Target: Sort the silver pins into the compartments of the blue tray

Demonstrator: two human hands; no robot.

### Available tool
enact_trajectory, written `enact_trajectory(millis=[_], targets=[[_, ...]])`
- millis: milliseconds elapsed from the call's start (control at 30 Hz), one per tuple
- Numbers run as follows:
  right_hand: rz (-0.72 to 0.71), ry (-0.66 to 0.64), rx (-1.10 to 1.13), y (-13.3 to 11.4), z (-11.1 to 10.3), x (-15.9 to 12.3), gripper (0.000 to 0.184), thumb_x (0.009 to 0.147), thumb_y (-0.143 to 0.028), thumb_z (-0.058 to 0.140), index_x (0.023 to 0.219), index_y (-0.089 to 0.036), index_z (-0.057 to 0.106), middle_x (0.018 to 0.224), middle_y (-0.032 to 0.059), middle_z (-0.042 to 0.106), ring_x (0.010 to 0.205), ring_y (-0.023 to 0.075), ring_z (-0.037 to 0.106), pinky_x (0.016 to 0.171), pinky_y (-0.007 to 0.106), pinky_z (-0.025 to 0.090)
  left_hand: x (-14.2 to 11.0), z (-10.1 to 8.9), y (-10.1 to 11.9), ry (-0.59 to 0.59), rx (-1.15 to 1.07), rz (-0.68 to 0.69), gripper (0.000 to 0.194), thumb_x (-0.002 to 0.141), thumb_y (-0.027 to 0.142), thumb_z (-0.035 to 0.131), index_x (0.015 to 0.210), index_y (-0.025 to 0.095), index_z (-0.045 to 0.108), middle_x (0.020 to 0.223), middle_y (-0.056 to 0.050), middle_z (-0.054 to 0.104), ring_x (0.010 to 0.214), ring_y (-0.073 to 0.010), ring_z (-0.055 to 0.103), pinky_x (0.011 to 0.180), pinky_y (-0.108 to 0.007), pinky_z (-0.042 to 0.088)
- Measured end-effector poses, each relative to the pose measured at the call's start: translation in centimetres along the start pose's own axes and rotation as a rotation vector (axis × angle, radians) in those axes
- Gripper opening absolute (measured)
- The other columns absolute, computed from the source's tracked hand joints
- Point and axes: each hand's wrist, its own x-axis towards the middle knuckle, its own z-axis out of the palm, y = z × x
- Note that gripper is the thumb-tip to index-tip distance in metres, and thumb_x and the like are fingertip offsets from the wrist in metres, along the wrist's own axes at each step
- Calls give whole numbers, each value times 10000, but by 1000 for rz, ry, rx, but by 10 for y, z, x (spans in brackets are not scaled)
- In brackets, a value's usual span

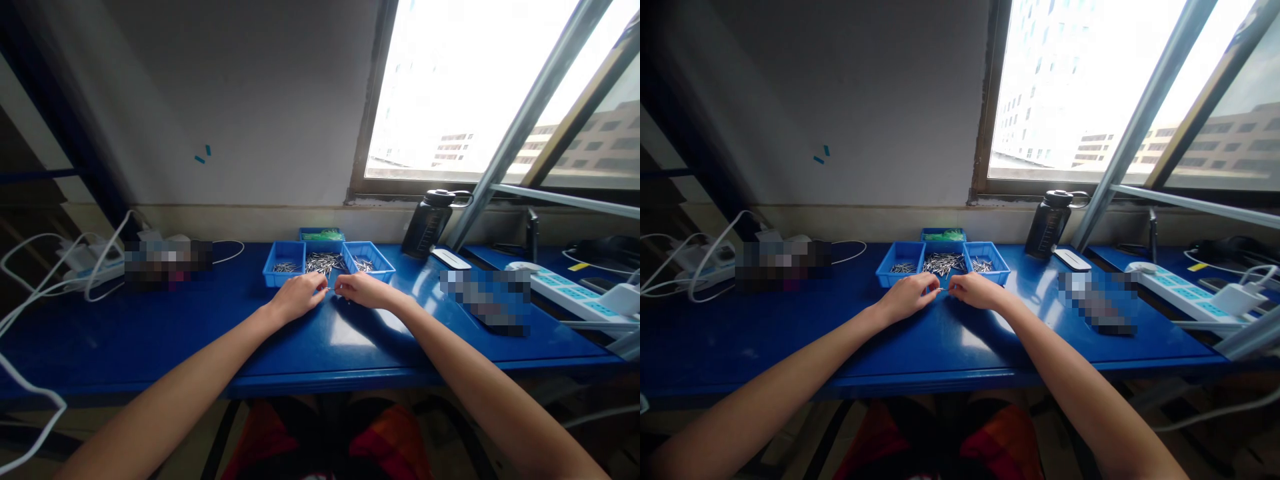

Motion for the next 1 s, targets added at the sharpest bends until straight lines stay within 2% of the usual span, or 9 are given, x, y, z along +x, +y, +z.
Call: enact_trajectory(millis=[167,300,467,567,700,800,1000], targets=[[-42,-5,84,-9,1,-1,183,828,-281,434,830,-160,572,626,3,605,546,89,520,539,190,373,2,2,0,58,-126,73,158,824,278,440,862,190,566,821,-5,578,718,-115,536,662,-223,415],[-65,-21,159,-13,3,-1,222,842,-313,407,809,-149,554,622,6,592,508,79,495,507,185,372,1,2,1,36,-146,70,177,824,275,448,897,194,588,849,-15,587,774,-127,546,693,-228,426],[-14,-36,203,-9,7,0,270,828,-375,419,802,-144,557,620,9,585,488,80,487,479,188,376,1,1,2,10,-140,80,192,821,265,453,936,205,594,896,-21,606,840,-141,557,726,-230,426],[4,-41,197,-7,5,0,268,809,-388,449,829,-151,571,630,6,593,506,86,495,494,193,379,0,1,2,0,-124,42,182,818,274,450,924,207,581,899,-17,621,829,-147,568,699,-228,425],[-9,-22,177,-8,-6,-3,261,784,-374,492,904,-165,594,620,-8,587,544,94,503,520,198,370,-1,0,3,-52,-74,-7,171,815,314,449,876,202,563,797,-3,631,727,-145,578,632,-226,413],[-2,-61,218,-10,-11,-5,291,791,-399,475,919,-169,598,623,-8,582,550,98,509,525,202,376,-1,1,2,-77,-28,-14,179,812,329,450,847,197,566,778,-7,626,707,-144,574,596,-219,395],[23,-128,261,-11,-5,-4,310,802,-417,449,852,-148,596,639,7,588,510,89,500,500,197,386,0,3,0,-89,3,21,195,818,341,442,854,211,583,803,-5,620,716,-139,567,587,-216,377]])
